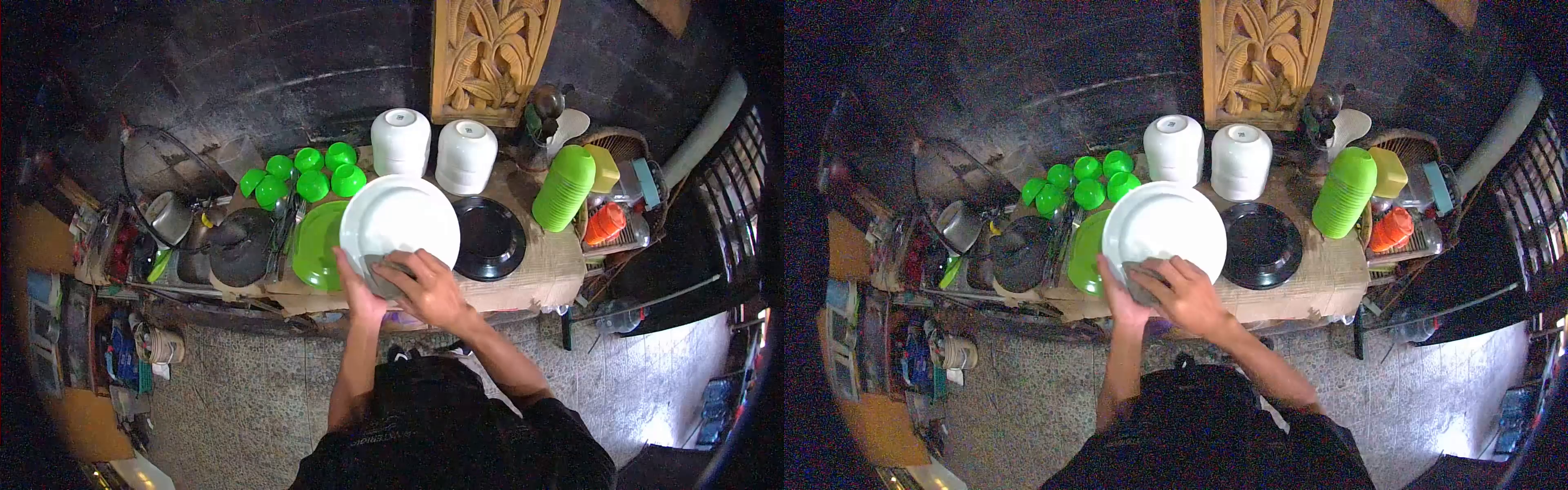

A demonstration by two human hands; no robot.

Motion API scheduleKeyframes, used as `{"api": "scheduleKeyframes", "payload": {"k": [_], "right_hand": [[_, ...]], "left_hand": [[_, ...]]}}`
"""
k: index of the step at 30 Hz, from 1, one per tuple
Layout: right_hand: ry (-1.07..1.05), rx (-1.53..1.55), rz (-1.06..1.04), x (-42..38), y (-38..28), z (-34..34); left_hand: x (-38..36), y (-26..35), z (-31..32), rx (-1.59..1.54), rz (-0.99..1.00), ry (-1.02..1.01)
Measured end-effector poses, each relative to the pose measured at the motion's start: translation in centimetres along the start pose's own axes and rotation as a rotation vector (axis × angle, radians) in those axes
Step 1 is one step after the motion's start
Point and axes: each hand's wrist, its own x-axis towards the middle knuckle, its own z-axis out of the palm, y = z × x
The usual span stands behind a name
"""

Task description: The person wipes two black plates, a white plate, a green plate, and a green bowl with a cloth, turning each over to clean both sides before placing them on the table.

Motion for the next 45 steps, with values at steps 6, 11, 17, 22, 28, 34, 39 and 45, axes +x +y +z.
{"api": "scheduleKeyframes", "payload": {"k": [6,11,17,22,28,34,39,45], "right_hand": [[0.193,-0.078,0.203,-0.2,3.2,-1.5],[0.242,-0.034,0.27,1.7,2.4,-1.6],[0.041,0.025,0.105,-0.7,0.4,-0.3],[0.179,0.104,0.239,-2.8,3.0,-0.4],[0.478,0.131,0.486,0.5,6.7,-1.7],[0.321,-0.025,0.397,4.0,4.4,-3.4],[0.121,-0.123,0.271,4.3,1.2,-1.5],[-0.089,0.02,0.073,1.4,-1.5,0.9]], "left_hand": [[-0.4,1.5,0.8,-0.013,0.06,-0.051],[-0.6,-0.8,1.1,-0.026,0.006,-0.07],[-0.6,1.6,1.4,-0.065,0.03,-0.029],[-0.3,2.5,1.0,-0.029,0.105,-0.018],[-1.4,1.4,2.0,0.092,-0.012,-0.07],[-0.8,-0.8,0.5,0.252,0.015,-0.138],[-1.4,-0.9,1.5,0.185,-0.084,-0.177],[-0.9,0.4,0.8,0.074,-0.004,-0.02]]}}
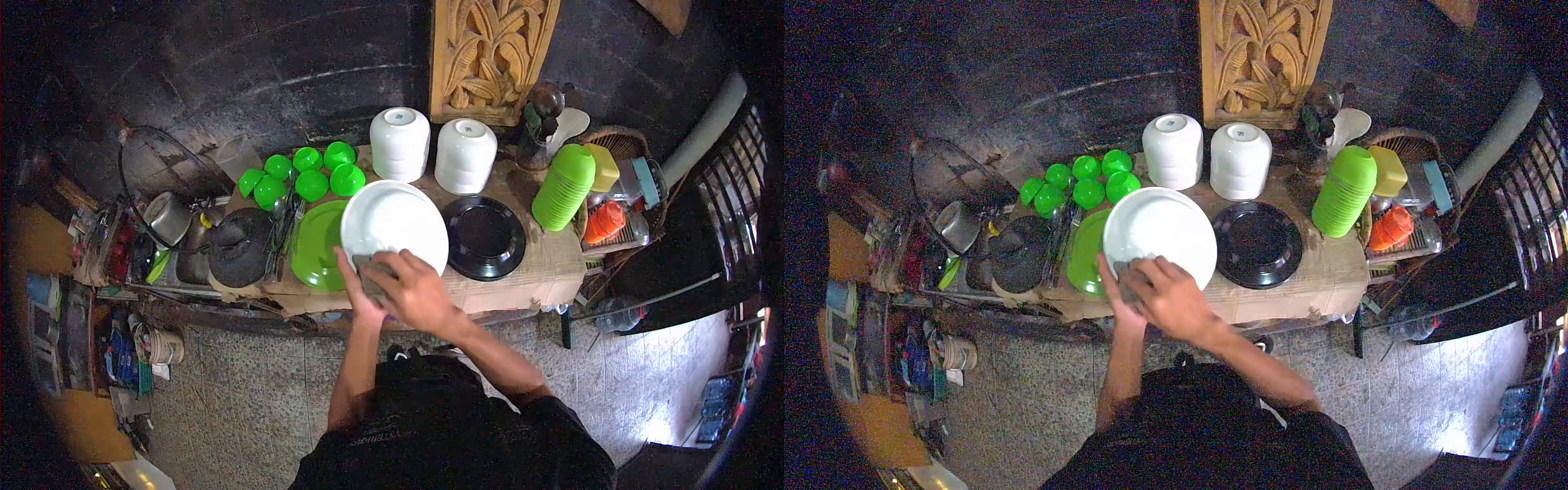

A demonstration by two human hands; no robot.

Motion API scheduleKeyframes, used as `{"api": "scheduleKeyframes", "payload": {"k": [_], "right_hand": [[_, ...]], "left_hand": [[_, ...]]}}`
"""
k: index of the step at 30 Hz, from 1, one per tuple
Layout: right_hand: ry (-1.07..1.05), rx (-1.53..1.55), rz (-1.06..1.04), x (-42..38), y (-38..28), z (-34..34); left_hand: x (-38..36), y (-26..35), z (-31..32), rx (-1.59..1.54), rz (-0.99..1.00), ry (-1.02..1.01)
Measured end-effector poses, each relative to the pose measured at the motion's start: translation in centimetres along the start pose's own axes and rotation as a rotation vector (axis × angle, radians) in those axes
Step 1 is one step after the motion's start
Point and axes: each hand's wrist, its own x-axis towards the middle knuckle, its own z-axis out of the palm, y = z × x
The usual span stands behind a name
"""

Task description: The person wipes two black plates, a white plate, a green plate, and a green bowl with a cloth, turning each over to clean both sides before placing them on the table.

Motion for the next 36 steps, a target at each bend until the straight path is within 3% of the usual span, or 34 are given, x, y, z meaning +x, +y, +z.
{"api": "scheduleKeyframes", "payload": {"k": [2,4,8,14,16,25,30,34,36], "right_hand": [[0.024,0.007,-0.125,-1.5,0.6,0.7],[-0.004,0.022,-0.134,-3.2,1.5,0.5],[0.157,-0.001,-0.127,-5.3,4.3,0.9],[0.569,0.046,0.165,-3.2,5.9,-1.6],[0.597,0.053,0.285,-1.8,6.3,-3.1],[0.453,0.05,0.393,1.4,5.4,-5.4],[0.42,-0.141,0.272,1.3,4.1,-4.7],[0.346,-0.002,0.315,1.0,2.3,-3.3],[0.243,-0.001,0.236,0.3,1.8,-1.7]], "left_hand": [[0.8,0.8,-0.4,-0.103,0.0,0.011],[0.9,2.5,0.2,-0.117,0.094,0.104],[0.9,3.7,0.1,-0.209,0.105,0.048],[1.0,2.7,-1.0,-0.312,-0.036,-0.073],[0.6,2.3,-0.6,-0.25,-0.028,-0.071],[-0.6,2.2,1.1,-0.031,-0.058,-0.023],[-0.5,2.0,0.4,0.05,-0.021,-0.007],[-0.5,1.1,1.1,0.044,-0.01,-0.003],[-0.5,0.7,1.1,0.033,-0.034,0.02]]}}
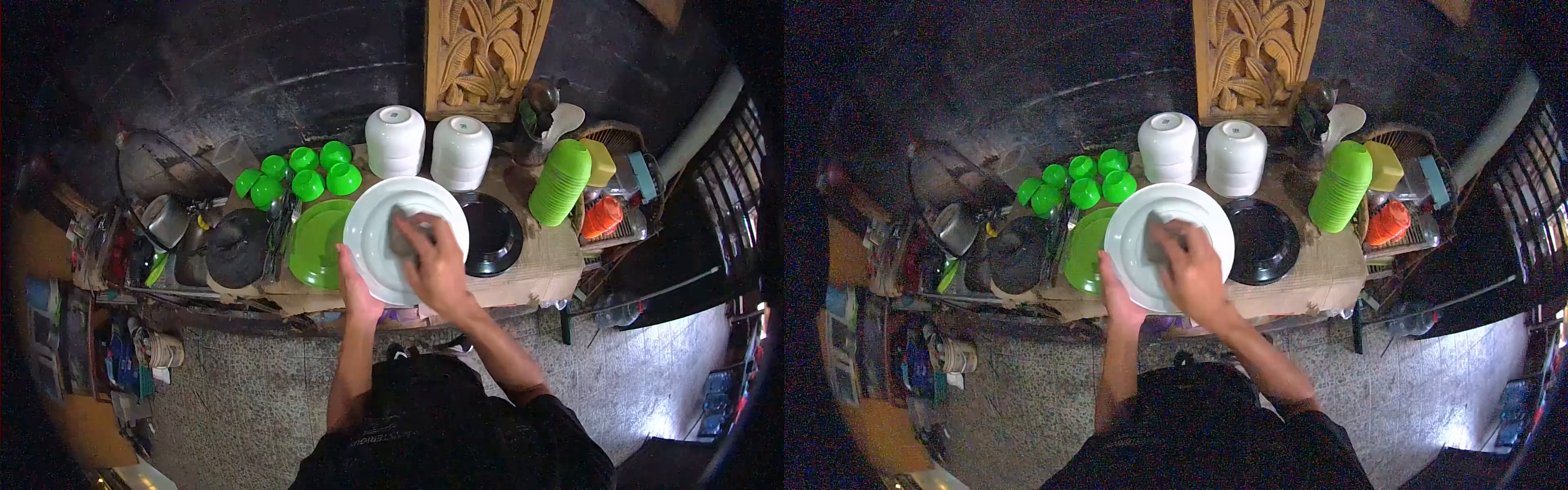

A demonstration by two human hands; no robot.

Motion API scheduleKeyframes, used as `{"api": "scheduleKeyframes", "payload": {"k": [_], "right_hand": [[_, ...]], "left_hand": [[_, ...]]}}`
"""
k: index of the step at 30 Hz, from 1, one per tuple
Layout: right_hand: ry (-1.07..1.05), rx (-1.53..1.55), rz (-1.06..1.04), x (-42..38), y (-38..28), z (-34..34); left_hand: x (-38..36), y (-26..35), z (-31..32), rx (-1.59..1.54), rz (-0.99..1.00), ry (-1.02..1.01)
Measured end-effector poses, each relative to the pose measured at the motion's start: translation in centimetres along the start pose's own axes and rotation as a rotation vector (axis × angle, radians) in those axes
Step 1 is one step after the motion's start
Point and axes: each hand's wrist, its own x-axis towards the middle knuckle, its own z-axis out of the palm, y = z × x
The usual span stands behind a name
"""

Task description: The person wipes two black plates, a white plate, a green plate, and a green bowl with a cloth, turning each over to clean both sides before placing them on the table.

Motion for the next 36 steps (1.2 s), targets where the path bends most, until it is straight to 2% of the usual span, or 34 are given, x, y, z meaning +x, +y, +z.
{"api": "scheduleKeyframes", "payload": {"k": [2,6,11,15,17,18,21,24,26,32,34,36], "right_hand": [[-0.062,-0.005,-0.139,-1.2,0.1,0.9],[-0.14,0.083,-0.183,-2.1,0.7,-0.5],[-0.005,-0.044,-0.058,-1.2,3.2,-1.1],[0.086,-0.046,0.06,0.2,2.6,-1.1],[0.042,-0.01,0.033,0.4,1.8,-0.9],[0.051,-0.024,-0.057,0.2,1.8,-0.4],[-0.095,0.046,-0.203,-0.8,1.4,0.2],[-0.169,0.087,-0.225,-1.6,1.9,-0.2],[-0.163,0.093,-0.215,-1.1,2.7,-0.8],[0.08,-0.036,0.014,0.9,3.4,-1.1],[0.061,-0.032,-0.028,1.1,2.7,-0.9],[0.028,0.016,-0.062,0.4,2.2,0.4]], "left_hand": [[0.8,-0.5,-0.8,-0.118,0.003,-0.026],[1.1,0.8,-1.2,-0.149,0.072,-0.005],[1.0,1.2,-0.8,-0.138,0.08,-0.009],[0.8,0.0,-0.4,-0.062,0.035,-0.059],[0.2,-0.4,0.5,-0.055,-0.036,-0.009],[0.3,-0.5,0.4,-0.056,-0.036,-0.01],[1.1,-0.4,-0.5,-0.09,0.025,-0.013],[1.7,1.0,-1.5,-0.162,0.038,-0.015],[1.8,1.3,-1.9,-0.16,0.04,-0.019],[2.0,0.3,-1.5,-0.065,-0.018,-0.054],[1.7,-0.2,-0.7,-0.023,-0.111,-0.004],[1.4,-0.7,-0.1,0.011,-0.122,-0.023]]}}
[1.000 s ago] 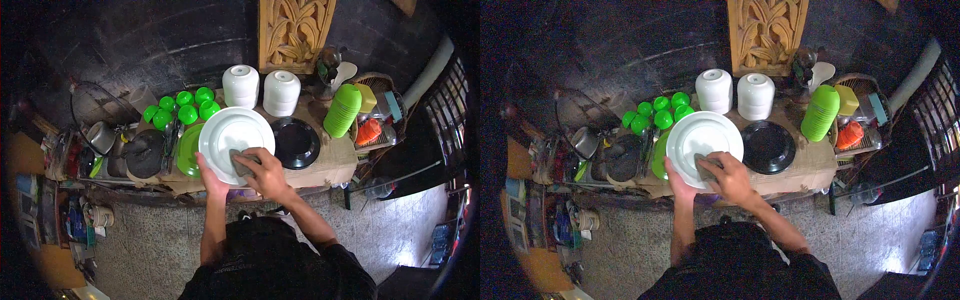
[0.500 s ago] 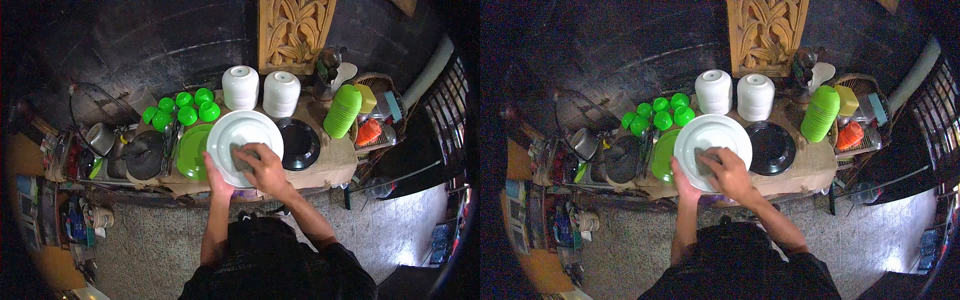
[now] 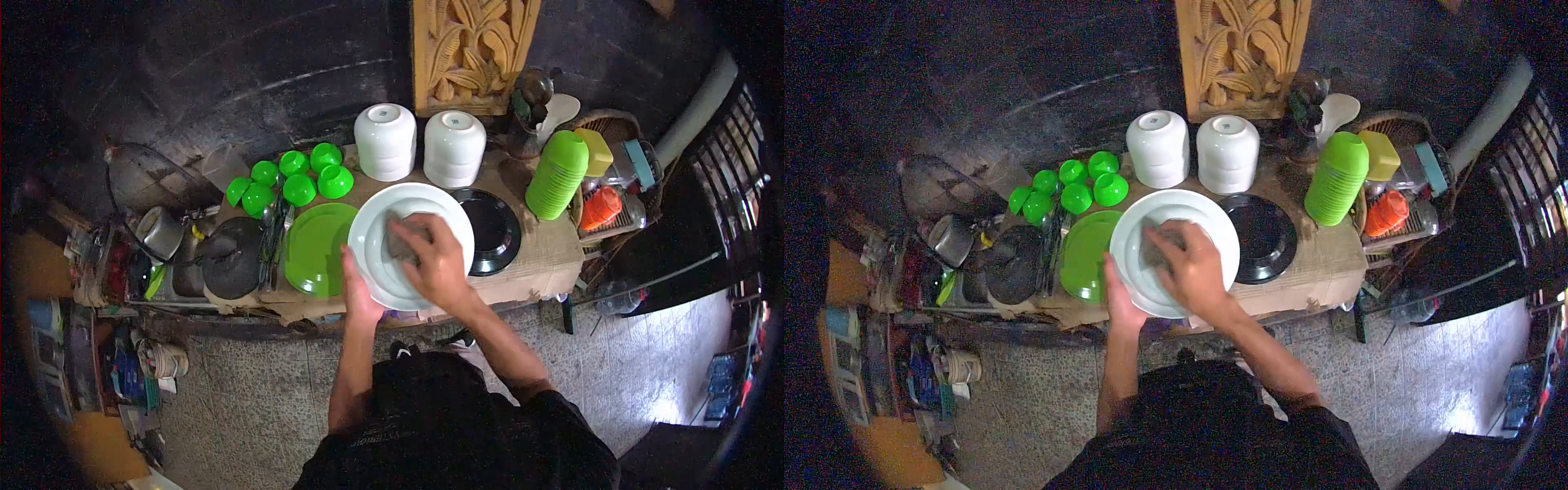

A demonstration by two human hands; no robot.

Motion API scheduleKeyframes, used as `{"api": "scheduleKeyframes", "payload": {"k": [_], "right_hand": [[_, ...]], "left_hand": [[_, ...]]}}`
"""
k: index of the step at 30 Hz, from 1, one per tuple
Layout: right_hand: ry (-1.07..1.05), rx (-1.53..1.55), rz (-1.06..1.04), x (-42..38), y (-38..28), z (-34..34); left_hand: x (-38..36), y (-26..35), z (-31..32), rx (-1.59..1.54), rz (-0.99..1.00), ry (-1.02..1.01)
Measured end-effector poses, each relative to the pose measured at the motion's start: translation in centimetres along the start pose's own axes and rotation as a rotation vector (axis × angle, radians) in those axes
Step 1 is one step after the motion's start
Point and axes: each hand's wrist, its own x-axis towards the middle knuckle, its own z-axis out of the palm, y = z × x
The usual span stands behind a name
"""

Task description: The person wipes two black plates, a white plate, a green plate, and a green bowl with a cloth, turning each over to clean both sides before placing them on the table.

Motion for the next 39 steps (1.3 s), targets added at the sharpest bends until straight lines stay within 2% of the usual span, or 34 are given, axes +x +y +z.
{"api": "scheduleKeyframes", "payload": {"k": [3,5,8,10,12,15,20,22,24,26,27,31,32,35,39], "right_hand": [[-0.086,0.02,-0.13,-1.0,-0.9,0.4],[-0.142,0.018,-0.161,-1.7,-1.2,-0.3],[-0.116,0.047,-0.141,-2.9,1.1,-1.0],[-0.036,0.002,-0.02,-3.0,2.4,-1.9],[0.095,-0.01,0.125,-2.3,3.3,-2.7],[0.188,-0.006,0.142,0.2,4.2,-4.0],[0.138,-0.095,0.21,2.9,3.2,-4.5],[0.055,-0.084,0.191,3.6,1.7,-4.2],[-0.002,-0.075,0.115,3.2,0.8,-2.7],[-0.037,-0.106,0.053,2.4,-0.3,-1.2],[-0.089,-0.086,0.024,1.8,-0.7,-0.6],[-0.232,-0.041,-0.127,-1.2,-2.8,0.7],[-0.253,-0.026,-0.149,-1.9,-3.1,1.0],[-0.244,0.032,-0.221,-4.0,-1.7,0.6],[-0.134,-0.039,-0.208,-5.3,0.5,-0.8]], "left_hand": [[0.7,-0.5,0.2,-0.096,0.053,0.109],[1.1,-0.1,0.0,-0.141,0.064,0.097],[1.6,0.4,-0.3,-0.194,0.136,0.056],[2.0,0.3,-0.7,-0.155,0.209,-0.037],[1.8,0.0,-0.7,-0.154,0.199,-0.051],[1.3,-0.8,0.2,-0.061,0.105,-0.03],[0.0,-1.5,1.3,0.02,0.036,-0.066],[0.4,-2.2,0.4,0.143,0.055,-0.135],[0.9,-3.0,-0.2,0.182,0.034,-0.072],[1.0,-3.5,-0.1,0.035,0.065,-0.007],[0.7,-3.0,0.4,-0.072,0.034,-0.054],[-0.4,-1.1,-0.1,-0.068,0.122,0.029],[1.2,-0.8,-1.1,-0.177,0.063,0.113],[0.9,1.3,0.6,-0.099,0.172,0.197],[0.7,1.9,0.0,-0.247,0.192,0.091]]}}
